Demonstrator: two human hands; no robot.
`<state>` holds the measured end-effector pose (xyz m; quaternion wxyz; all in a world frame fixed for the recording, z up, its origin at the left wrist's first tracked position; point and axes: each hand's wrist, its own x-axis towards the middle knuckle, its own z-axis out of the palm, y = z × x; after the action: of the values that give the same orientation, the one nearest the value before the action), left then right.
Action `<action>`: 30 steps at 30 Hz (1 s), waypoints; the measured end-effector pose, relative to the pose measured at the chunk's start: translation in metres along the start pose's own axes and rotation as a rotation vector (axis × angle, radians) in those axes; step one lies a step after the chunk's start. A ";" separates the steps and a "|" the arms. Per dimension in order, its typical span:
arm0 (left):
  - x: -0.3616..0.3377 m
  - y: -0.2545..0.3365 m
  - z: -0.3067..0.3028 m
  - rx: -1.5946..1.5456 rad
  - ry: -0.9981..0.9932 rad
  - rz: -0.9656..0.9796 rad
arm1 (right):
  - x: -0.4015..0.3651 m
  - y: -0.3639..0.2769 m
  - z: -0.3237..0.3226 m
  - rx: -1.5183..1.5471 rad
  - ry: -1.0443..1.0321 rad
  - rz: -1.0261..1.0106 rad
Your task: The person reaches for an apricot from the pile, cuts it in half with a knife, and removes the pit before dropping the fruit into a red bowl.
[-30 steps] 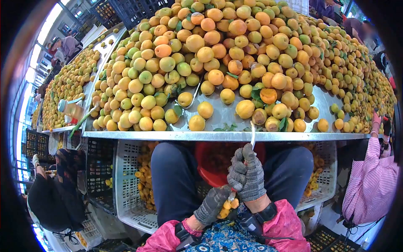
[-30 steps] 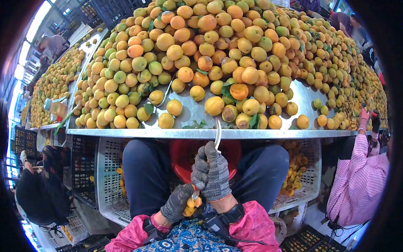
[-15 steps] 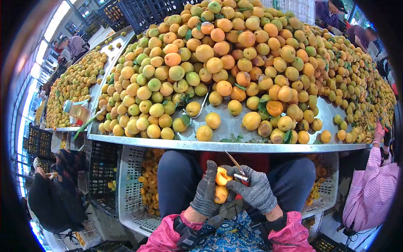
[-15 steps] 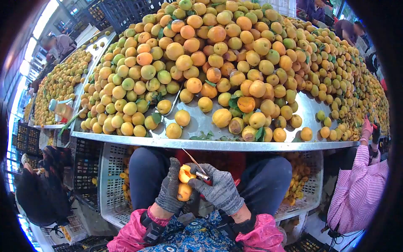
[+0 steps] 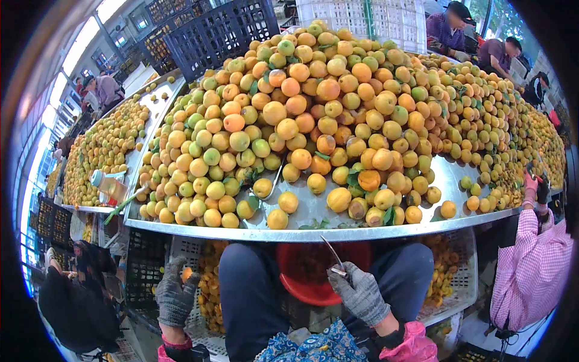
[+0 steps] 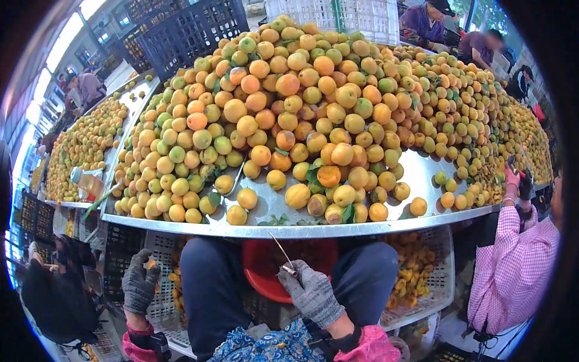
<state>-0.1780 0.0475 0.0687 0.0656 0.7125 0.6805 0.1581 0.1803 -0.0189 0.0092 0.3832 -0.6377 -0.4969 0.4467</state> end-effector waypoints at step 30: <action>0.110 0.235 0.150 -0.510 -0.025 0.705 | -0.008 -0.003 -0.028 0.796 0.232 0.091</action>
<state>0.0947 0.1592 0.0148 0.1899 0.8641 0.3340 0.3251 0.2056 -0.0278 0.0223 0.6334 -0.5071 -0.2103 0.5454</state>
